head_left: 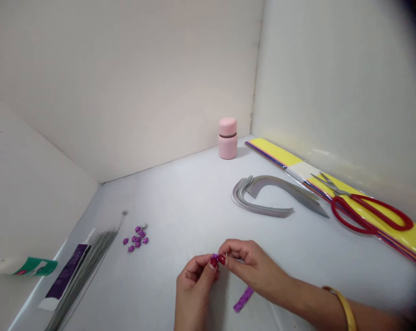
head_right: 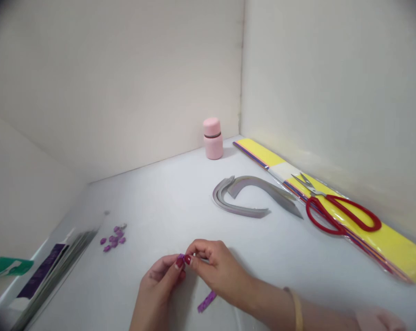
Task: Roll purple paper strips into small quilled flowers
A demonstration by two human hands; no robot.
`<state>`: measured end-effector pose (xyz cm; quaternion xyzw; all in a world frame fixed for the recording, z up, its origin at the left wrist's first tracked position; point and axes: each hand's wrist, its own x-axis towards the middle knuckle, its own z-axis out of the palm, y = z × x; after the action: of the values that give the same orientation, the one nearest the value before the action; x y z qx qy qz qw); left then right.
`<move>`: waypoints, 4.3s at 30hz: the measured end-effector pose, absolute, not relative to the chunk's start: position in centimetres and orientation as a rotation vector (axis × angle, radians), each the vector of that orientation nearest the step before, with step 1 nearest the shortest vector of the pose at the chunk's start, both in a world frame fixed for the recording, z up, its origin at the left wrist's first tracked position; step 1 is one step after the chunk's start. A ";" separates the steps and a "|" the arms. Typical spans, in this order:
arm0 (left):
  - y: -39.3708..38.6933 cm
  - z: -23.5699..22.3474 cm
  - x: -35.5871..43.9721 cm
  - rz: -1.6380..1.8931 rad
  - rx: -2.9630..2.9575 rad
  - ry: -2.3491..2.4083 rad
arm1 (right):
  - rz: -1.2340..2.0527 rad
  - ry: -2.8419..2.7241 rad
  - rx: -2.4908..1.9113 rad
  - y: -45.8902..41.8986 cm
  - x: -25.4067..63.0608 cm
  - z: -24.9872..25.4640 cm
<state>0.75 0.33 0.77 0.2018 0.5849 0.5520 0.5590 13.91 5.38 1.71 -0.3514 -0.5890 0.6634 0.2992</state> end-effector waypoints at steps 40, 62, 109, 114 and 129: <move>0.1 1.1 0.0 1.349 1.291 1.516 | 2.080 -1.190 -0.939 5.3 13.8 1.9; 0.4 1.0 0.4 1.280 0.715 1.392 | 1.975 -1.310 -1.030 5.1 13.6 1.4; -0.2 0.0 0.3 1.526 1.633 1.640 | 2.042 -1.286 -0.961 5.0 13.7 1.4; -0.2 -0.7 -0.4 1.451 1.945 1.632 | 2.033 -1.246 -0.961 5.1 13.9 1.4; -0.1 0.5 0.7 1.417 1.064 1.580 | 2.023 -1.261 -0.940 5.1 13.8 1.7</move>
<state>0.73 -0.07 0.49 0.4154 0.6172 0.5533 0.3745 13.82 5.13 1.66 -0.3515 -0.4715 0.7567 0.2856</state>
